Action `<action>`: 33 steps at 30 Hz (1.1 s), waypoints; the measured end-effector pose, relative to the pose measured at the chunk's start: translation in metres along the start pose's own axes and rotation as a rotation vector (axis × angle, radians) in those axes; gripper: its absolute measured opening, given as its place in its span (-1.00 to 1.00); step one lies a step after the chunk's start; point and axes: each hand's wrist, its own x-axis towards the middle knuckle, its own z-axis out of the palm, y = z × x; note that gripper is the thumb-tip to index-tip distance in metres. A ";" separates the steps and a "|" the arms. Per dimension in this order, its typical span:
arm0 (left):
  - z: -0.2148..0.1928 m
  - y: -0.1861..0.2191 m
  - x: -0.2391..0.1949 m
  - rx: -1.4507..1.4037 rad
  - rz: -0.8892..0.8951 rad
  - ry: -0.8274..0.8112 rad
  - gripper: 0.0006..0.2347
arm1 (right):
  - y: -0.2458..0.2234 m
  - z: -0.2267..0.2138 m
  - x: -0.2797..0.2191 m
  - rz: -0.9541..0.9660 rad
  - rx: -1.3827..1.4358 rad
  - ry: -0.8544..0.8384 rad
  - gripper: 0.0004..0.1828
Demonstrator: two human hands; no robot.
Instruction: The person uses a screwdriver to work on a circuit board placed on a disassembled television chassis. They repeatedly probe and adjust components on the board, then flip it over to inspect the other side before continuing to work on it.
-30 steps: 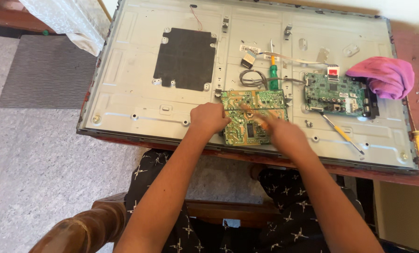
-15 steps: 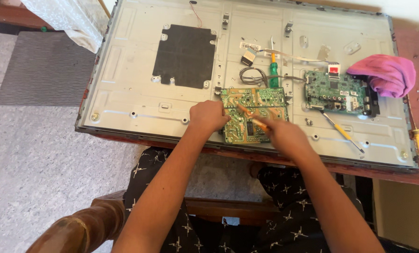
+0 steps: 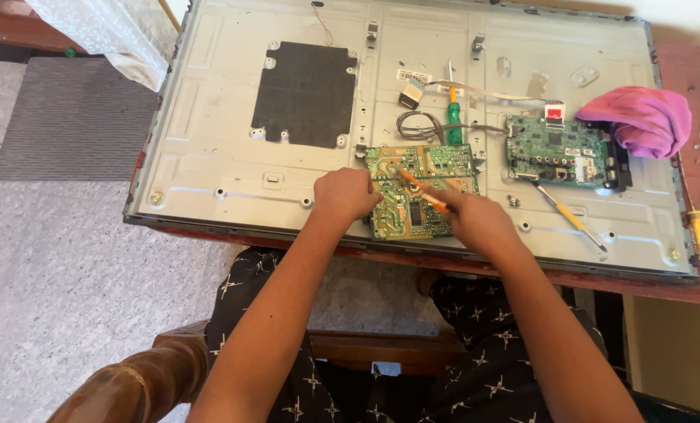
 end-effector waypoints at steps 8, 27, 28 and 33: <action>0.003 -0.001 0.001 -0.008 0.020 0.027 -0.74 | 0.023 -0.012 0.004 0.157 -0.165 0.175 -0.44; 0.003 -0.002 0.001 -0.001 0.010 0.022 -0.75 | -0.026 0.014 -0.002 0.025 -0.120 0.093 -0.43; 0.002 -0.002 0.002 -0.003 0.005 0.017 -0.75 | -0.029 0.015 -0.002 0.037 -0.127 0.077 -0.47; 0.003 -0.003 0.003 -0.008 0.010 0.017 -0.74 | -0.001 -0.008 0.011 0.285 -0.169 -0.005 -0.55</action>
